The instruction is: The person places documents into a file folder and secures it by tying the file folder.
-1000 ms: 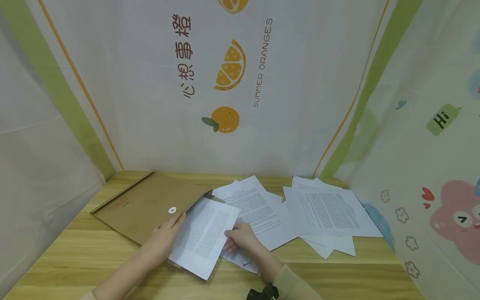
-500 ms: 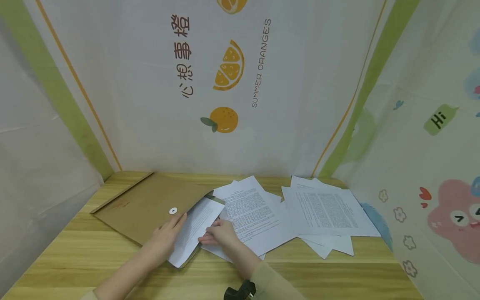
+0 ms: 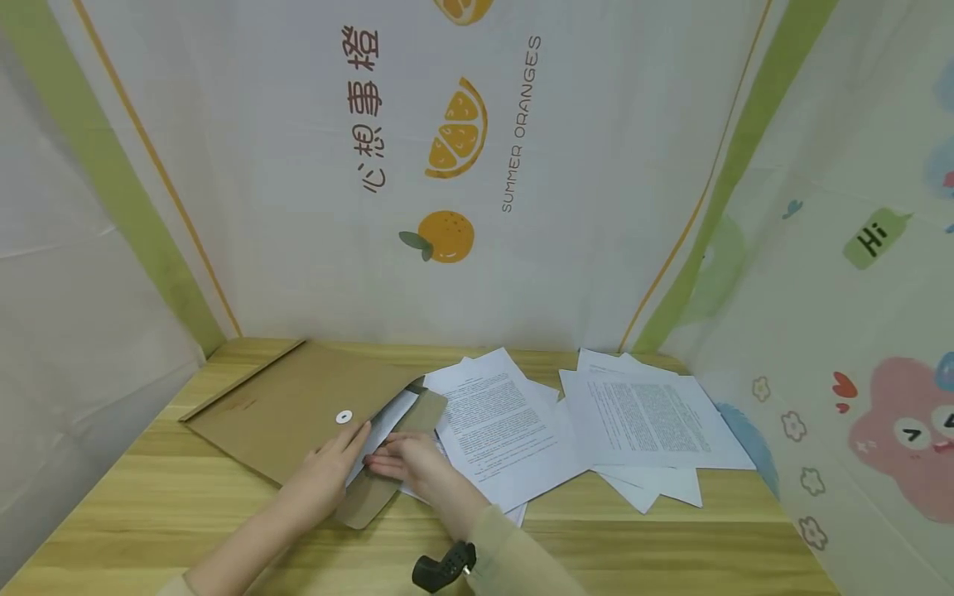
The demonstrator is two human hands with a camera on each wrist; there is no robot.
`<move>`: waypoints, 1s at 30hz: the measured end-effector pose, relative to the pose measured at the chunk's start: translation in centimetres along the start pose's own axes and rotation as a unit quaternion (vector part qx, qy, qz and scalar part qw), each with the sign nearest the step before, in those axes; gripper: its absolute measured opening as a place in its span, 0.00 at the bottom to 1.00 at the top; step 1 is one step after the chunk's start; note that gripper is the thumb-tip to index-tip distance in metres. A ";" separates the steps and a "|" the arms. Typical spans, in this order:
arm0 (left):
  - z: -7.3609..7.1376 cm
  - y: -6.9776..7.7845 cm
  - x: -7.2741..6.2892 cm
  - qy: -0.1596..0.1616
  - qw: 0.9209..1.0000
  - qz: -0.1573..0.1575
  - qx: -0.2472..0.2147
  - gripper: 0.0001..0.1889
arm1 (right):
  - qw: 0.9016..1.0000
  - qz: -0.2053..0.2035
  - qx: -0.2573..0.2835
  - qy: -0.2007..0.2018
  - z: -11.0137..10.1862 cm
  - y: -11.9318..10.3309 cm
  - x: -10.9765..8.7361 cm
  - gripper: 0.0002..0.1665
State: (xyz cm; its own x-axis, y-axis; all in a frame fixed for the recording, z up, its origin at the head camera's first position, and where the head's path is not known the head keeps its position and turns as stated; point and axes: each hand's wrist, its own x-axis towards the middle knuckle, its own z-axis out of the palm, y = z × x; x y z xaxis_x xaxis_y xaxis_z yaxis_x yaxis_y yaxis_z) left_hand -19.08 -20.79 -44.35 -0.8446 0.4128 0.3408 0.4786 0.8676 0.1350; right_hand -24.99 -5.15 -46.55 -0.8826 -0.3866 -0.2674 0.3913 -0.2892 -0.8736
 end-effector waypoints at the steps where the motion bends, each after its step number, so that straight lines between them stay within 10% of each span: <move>1: 0.0 0.0 0.0 -0.001 1.000 0.000 -0.002 0.42 | 1.000 0.000 0.008 -0.006 0.1 0.1 0.1 0.24; 20: 0.4 -0.4 -0.4 -0.008 1.000 0.010 -0.013 0.40 | 0.997 0.002 0.038 -0.064 -0.7 0.5 1.1 0.30; 30: 0.5 -0.2 0.1 -0.024 1.000 0.011 -0.001 0.32 | 0.997 0.001 -0.040 -0.071 -2.2 -0.4 0.1 0.30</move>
State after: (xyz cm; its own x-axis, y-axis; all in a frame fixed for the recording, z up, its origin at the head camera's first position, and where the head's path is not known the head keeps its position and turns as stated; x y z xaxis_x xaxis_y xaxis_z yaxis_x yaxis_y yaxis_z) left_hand -19.38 -20.83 -44.83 -0.8445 0.4441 0.2993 0.4974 0.8576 0.1306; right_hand -25.79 -3.16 -47.10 -0.8343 -0.5080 -0.2141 0.3655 -0.2191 -0.9046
